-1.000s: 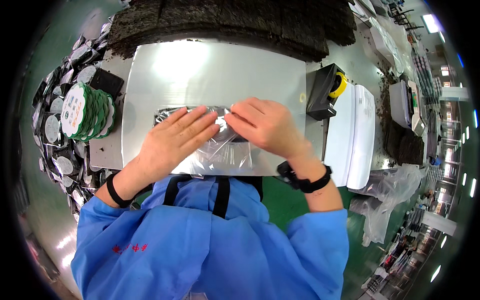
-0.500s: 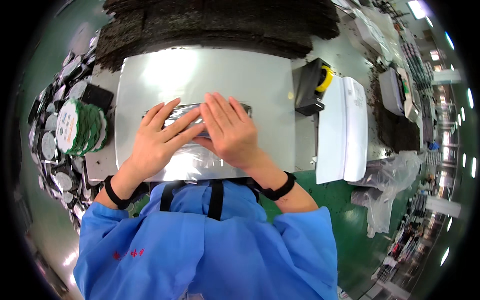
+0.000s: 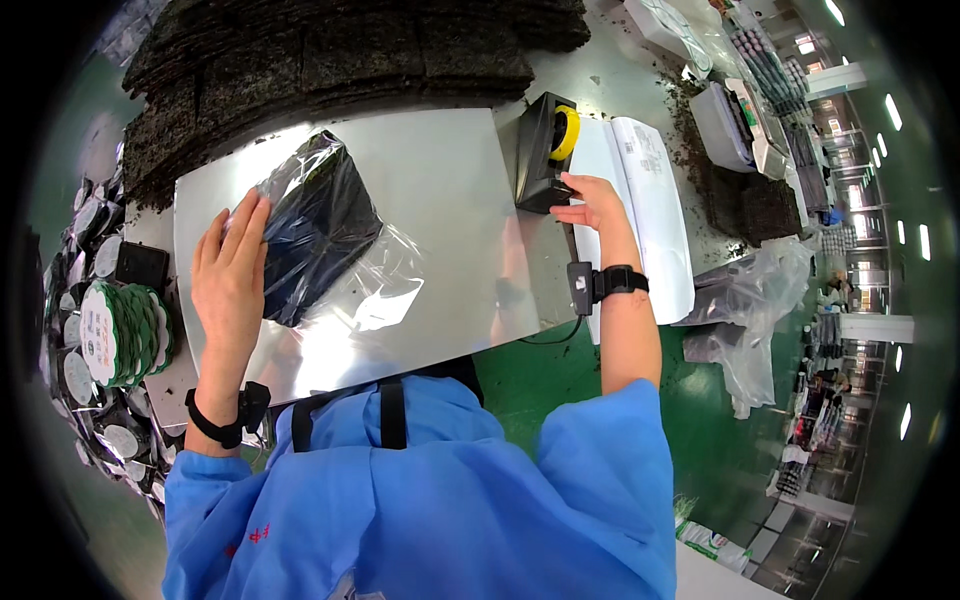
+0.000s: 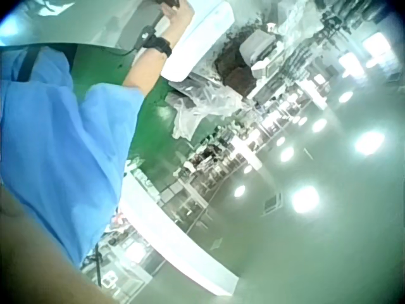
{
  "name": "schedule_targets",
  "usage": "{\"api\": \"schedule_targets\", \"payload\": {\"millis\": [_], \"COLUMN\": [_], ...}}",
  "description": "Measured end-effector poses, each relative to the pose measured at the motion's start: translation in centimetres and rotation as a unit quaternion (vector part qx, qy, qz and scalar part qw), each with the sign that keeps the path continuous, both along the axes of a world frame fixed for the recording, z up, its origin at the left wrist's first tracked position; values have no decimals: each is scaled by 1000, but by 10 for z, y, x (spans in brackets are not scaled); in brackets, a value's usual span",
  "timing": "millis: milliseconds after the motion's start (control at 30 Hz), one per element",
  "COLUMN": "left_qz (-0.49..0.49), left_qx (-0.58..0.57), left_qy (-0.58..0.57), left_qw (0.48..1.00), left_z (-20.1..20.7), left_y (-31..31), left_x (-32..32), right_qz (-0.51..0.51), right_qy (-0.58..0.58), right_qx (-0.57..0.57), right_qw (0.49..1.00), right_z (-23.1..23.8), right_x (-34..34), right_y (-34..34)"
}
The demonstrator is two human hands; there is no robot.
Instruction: The person repeatedly picks up rectangular seaweed sheets, places them into clear plastic bags, folds the bags closed, and applies round labels to the packages. The person also adjusts the head-mounted camera strap on their wrist during the process.
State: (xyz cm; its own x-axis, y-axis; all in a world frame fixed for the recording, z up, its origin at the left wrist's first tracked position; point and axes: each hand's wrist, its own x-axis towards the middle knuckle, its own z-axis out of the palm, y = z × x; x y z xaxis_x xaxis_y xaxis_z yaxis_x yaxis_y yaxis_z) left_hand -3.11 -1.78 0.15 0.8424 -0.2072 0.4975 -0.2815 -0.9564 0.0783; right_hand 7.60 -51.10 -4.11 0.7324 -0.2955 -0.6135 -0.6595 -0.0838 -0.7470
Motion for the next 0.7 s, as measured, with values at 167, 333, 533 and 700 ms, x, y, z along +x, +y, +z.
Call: {"api": "schedule_targets", "payload": {"millis": [167, 333, 533, 700], "left_qz": [5, -9, 1, 3], "left_qx": [1, -9, -42, -39], "left_qy": [13, 15, 3, 9], "left_qw": [1000, 1000, 999, 999], "left_z": [2, 3, 4, -3], "left_y": [4, 3, 9, 13], "left_x": [-1, 2, 4, 6], "right_qz": [-106, -281, -338, -122], "right_qy": [-79, -245, -275, -420], "right_qx": [246, 228, 177, -29], "right_qw": [960, 899, 883, 899], "right_z": [-10, -88, -100, -68], "right_x": [-8, -60, -63, -86], "right_y": [2, 34, 73, 169]}}
